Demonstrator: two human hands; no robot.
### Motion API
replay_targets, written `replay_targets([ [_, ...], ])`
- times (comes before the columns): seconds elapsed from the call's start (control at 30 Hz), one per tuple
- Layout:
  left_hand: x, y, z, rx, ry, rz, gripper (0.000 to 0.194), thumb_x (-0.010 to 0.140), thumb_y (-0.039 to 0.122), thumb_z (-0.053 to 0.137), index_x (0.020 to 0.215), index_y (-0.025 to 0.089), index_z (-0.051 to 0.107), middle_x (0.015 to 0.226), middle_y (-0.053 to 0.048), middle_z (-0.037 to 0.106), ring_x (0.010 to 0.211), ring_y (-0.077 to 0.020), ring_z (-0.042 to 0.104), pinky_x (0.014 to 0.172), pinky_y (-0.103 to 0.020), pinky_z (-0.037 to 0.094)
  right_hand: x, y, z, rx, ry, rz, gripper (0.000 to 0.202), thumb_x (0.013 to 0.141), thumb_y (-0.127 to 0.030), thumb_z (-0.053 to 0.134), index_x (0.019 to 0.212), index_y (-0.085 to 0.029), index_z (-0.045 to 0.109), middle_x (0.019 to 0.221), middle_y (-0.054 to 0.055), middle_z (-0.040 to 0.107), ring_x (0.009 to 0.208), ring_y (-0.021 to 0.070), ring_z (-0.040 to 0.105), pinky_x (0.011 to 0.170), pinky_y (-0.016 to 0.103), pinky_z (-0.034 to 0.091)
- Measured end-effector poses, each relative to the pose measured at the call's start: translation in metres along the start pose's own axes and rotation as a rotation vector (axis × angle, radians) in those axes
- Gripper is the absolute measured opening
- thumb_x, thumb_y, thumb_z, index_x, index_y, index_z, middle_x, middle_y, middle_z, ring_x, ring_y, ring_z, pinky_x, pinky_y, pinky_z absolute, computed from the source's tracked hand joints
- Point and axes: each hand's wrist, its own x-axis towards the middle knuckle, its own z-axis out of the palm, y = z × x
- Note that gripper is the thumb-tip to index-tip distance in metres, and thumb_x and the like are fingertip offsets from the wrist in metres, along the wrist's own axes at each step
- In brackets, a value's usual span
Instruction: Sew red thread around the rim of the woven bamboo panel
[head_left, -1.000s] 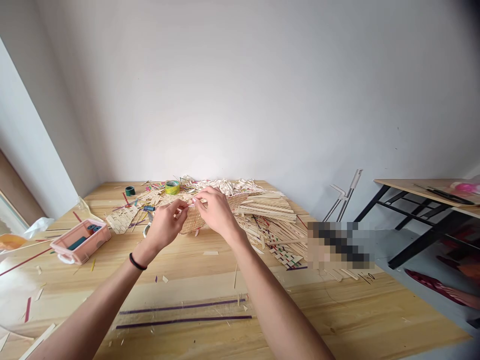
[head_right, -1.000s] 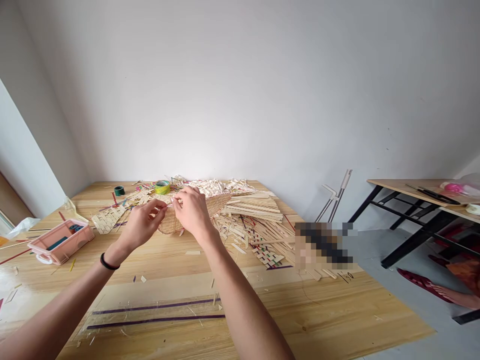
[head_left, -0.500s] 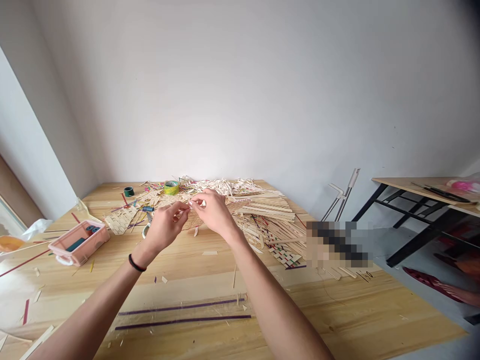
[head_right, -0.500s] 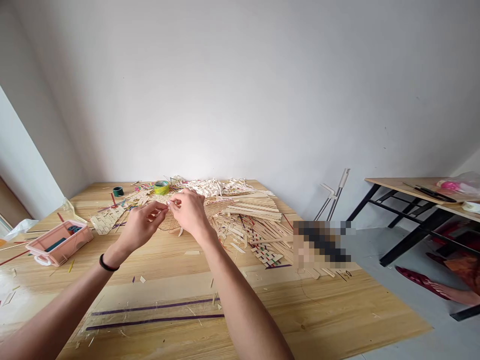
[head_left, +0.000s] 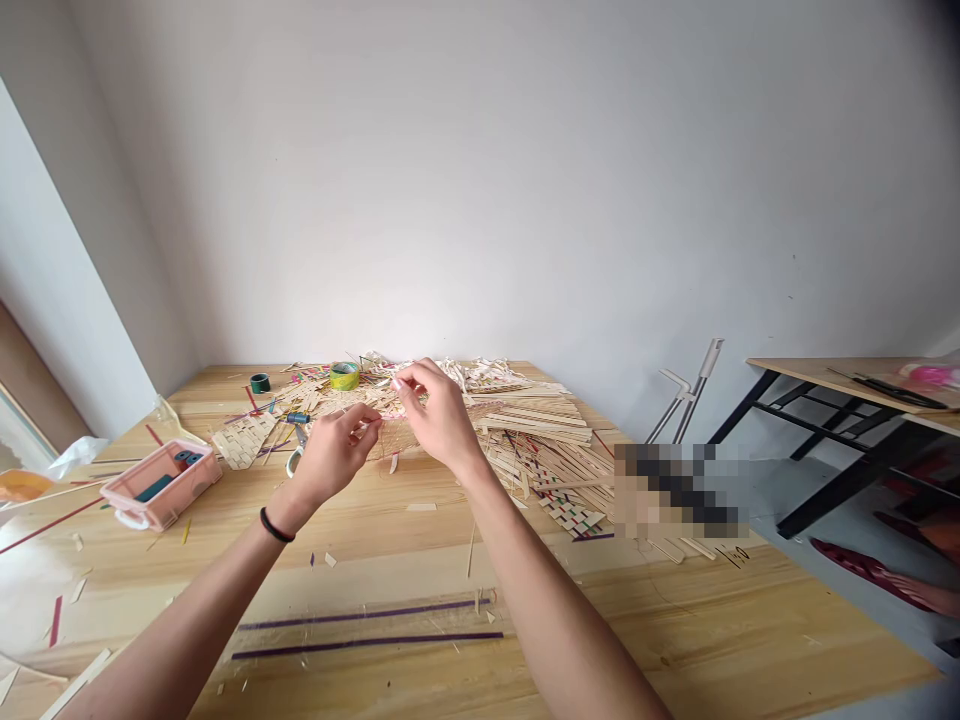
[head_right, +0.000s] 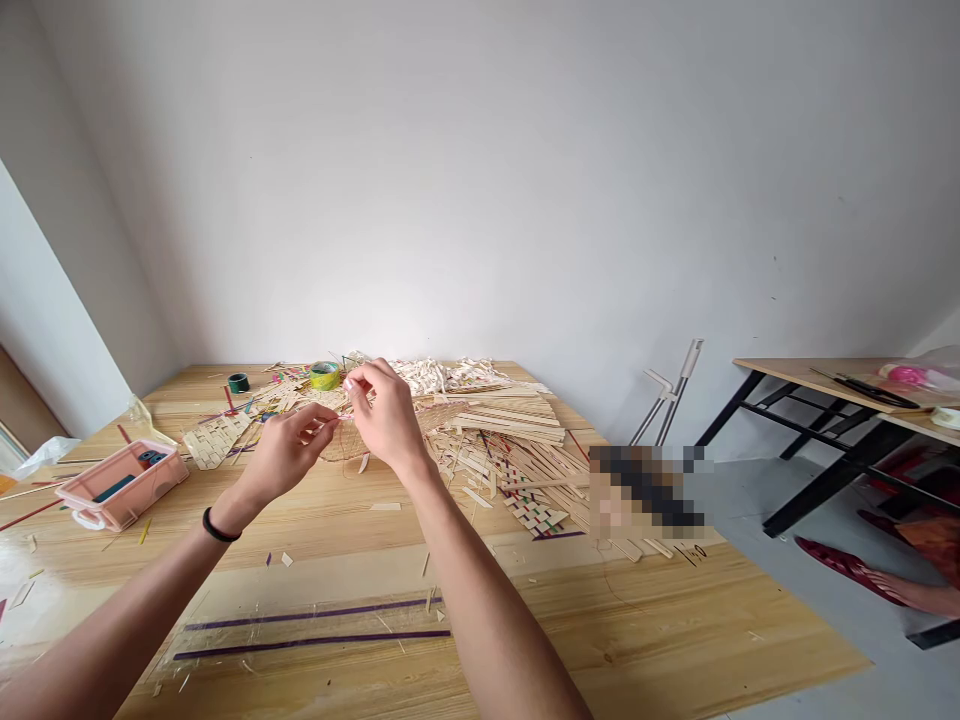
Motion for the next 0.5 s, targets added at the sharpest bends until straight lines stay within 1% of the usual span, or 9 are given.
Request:
replay_targets([
  [0.1,0.0,-0.001,0.001,-0.003,0.007,-0.015,0.025,0.098,0.043,0.055,0.094,0.023,0.068,0.076,-0.003,0.075,0.065,-0.0182,0.07,0.065,-0.029,0.055,0.001,0.0,-0.006,0.07,0.088,0.012,0.016,0.102,-0.021,0.052,0.087,-0.019,0.059,0.095,0.005,0.063,0.087,0.0164,0.06,0.083,0.028,0.049],
  [0.23,0.0,-0.002,0.002,-0.005,0.012,-0.032,0.025,0.098,0.044,0.055,0.093,0.023,0.068,0.072,-0.002,0.074,0.062,-0.0182,0.069,0.065,-0.03,0.054,0.001,-0.006,-0.018,0.136,0.163,-0.006,0.017,0.103,-0.027,0.053,0.089,-0.019,0.058,0.094,0.004,0.061,0.081,0.0147,0.062,0.079,0.029,0.05],
  [0.37,0.0,-0.003,0.002,-0.006,0.009,-0.042,0.025,0.097,0.044,0.055,0.092,0.023,0.067,0.071,-0.002,0.074,0.062,-0.0182,0.069,0.064,-0.03,0.054,-0.001,-0.019,-0.031,0.185,0.186,-0.051,0.019,0.105,-0.03,0.054,0.089,-0.019,0.059,0.093,0.002,0.06,0.075,0.0121,0.062,0.076,0.03,0.05],
  [0.5,0.0,-0.004,0.002,-0.012,0.003,-0.059,0.025,0.097,0.044,0.056,0.093,0.023,0.067,0.072,-0.002,0.074,0.06,-0.0177,0.068,0.062,-0.029,0.052,-0.003,-0.031,-0.04,0.213,0.181,-0.078,0.018,0.105,-0.029,0.056,0.09,-0.02,0.06,0.095,0.003,0.061,0.077,0.0119,0.062,0.074,0.029,0.05],
])
